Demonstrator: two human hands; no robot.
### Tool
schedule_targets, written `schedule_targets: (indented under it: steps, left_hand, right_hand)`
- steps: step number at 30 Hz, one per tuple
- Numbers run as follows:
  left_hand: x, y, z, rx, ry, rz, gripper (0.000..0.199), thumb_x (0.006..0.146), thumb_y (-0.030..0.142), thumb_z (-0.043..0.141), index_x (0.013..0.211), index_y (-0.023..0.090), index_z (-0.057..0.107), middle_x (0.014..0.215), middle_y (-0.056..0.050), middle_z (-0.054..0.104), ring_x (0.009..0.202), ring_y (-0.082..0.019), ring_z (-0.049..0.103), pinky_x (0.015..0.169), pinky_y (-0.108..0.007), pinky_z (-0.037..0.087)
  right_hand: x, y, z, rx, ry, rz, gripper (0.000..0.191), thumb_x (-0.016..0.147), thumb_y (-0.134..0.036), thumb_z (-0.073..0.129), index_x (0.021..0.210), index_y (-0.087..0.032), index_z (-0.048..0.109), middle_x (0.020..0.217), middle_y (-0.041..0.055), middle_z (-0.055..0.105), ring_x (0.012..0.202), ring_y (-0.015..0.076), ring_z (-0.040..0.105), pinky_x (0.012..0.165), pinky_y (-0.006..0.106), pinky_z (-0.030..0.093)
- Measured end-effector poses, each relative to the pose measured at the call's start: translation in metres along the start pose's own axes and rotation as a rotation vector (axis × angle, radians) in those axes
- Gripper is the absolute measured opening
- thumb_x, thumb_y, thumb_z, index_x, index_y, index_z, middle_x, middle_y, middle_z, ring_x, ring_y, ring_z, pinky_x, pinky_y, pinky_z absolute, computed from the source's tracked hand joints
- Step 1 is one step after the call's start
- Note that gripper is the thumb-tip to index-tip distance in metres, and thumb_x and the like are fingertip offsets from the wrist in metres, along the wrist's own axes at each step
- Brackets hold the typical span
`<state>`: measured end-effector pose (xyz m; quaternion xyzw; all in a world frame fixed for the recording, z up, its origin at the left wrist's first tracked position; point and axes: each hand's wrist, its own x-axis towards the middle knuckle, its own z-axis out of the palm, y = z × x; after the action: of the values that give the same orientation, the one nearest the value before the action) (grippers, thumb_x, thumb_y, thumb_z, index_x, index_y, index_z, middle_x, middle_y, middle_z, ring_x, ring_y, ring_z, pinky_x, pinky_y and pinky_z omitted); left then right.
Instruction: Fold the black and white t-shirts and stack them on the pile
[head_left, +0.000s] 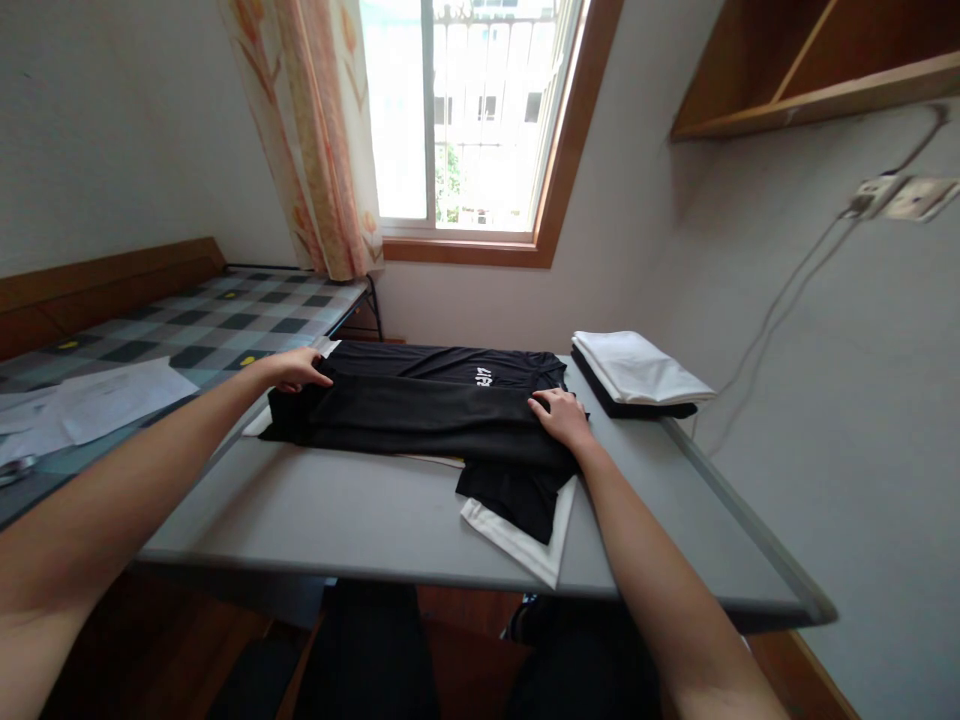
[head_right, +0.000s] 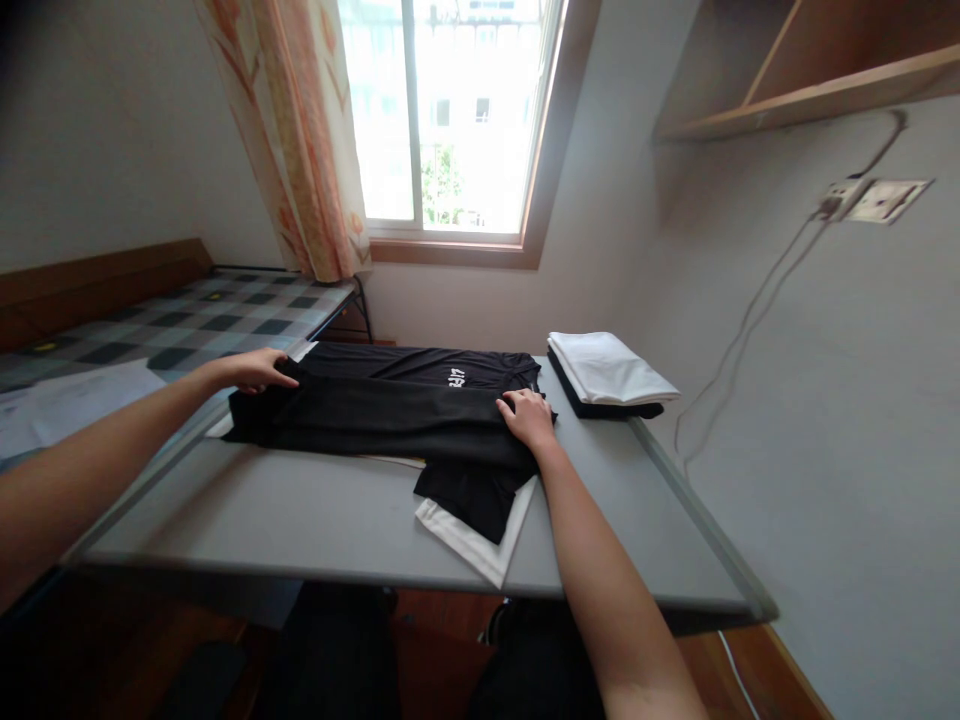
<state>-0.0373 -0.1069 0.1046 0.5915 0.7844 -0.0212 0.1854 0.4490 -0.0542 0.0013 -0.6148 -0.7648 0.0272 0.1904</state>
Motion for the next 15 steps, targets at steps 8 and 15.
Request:
schedule_targets:
  steps: [8,15]
  left_hand:
    - [-0.016,0.066,-0.001,-0.04,-0.054,0.0,0.068,0.08,0.035,0.066,0.137,0.018,0.035,0.12,-0.02,0.059,0.063,-0.019,0.068,0.05,-0.029,0.056]
    - [-0.027,0.101,0.015,-0.05,-0.119,0.029,0.07,0.082,0.028,0.062,0.142,0.016,0.027,0.109,-0.019,0.067,0.068,-0.024,0.071,0.06,-0.031,0.056]
  right_hand:
    - [0.0,0.0,0.001,-0.006,-0.009,-0.002,0.038,0.093,-0.042,0.049,0.119,-0.021,0.068,0.124,0.0114,0.064,0.113,0.0287,0.056,0.096,0.041,0.04]
    - [0.0,0.0,0.002,-0.004,-0.017,-0.003,0.038,0.093,-0.042,0.049,0.119,-0.022,0.067,0.125,0.0119,0.063,0.115,0.0289,0.055,0.097,0.041,0.039]
